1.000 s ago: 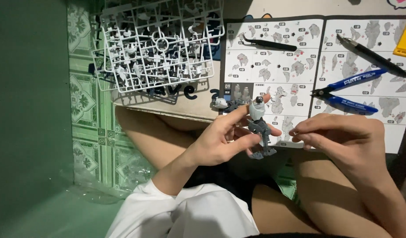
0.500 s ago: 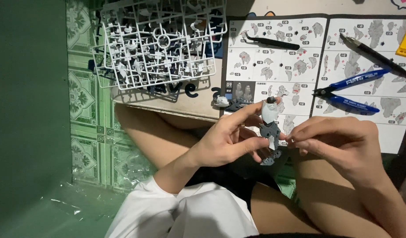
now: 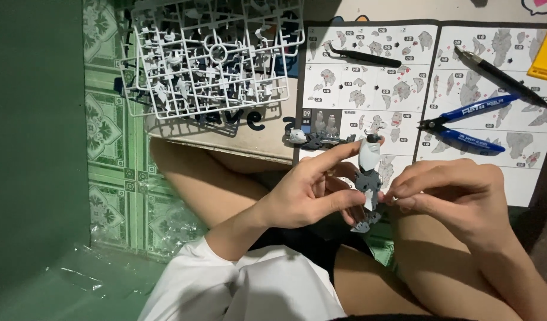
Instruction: Assembling a plastic model kit by following instructions and joining small components.
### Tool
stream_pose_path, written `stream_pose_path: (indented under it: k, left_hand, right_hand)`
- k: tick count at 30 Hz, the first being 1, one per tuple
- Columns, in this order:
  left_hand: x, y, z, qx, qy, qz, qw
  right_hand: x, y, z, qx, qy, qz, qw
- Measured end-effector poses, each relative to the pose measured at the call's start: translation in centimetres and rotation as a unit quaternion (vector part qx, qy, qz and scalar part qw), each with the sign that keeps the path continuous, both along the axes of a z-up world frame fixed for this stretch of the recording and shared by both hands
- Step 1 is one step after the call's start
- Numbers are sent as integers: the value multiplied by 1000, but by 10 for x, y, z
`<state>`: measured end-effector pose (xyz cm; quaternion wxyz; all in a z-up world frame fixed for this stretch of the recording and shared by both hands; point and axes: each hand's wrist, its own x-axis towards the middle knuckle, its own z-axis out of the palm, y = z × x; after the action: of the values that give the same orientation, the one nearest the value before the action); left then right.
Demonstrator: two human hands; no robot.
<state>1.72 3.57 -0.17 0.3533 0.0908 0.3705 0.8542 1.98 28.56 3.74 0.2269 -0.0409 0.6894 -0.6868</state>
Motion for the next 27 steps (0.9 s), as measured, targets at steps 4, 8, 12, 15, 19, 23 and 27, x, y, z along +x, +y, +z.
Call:
stream_pose_path:
  k: [4, 8, 12, 15, 19, 23, 27]
  left_hand:
    - [-1, -2, 3, -23, -11, -13, 1000]
    - [-1, -2, 3, -56, 18, 4, 998]
    - [-1, -3, 1, -108, 77, 31, 991]
    - [-4, -3, 0, -129, 111, 49, 984]
    - [-9, -9, 3, -136, 116, 59, 982]
    - [-20, -31, 8, -120, 89, 130, 980]
    - [-25, -57, 1, -177, 100, 178, 963]
  right_hand:
    - [1, 2, -1, 8, -8, -11, 1000]
    - [4, 0, -2, 12, -19, -48, 999]
    - [-1, -3, 2, 26, -15, -41, 999]
    - [-5, -10, 7, 56, -31, -69, 996]
    - [-11, -19, 12, 99, -47, -99, 989]
    - [-14, -22, 16, 201, -34, -87, 975]
    - [-16, -27, 11, 333, 41, -62, 940]
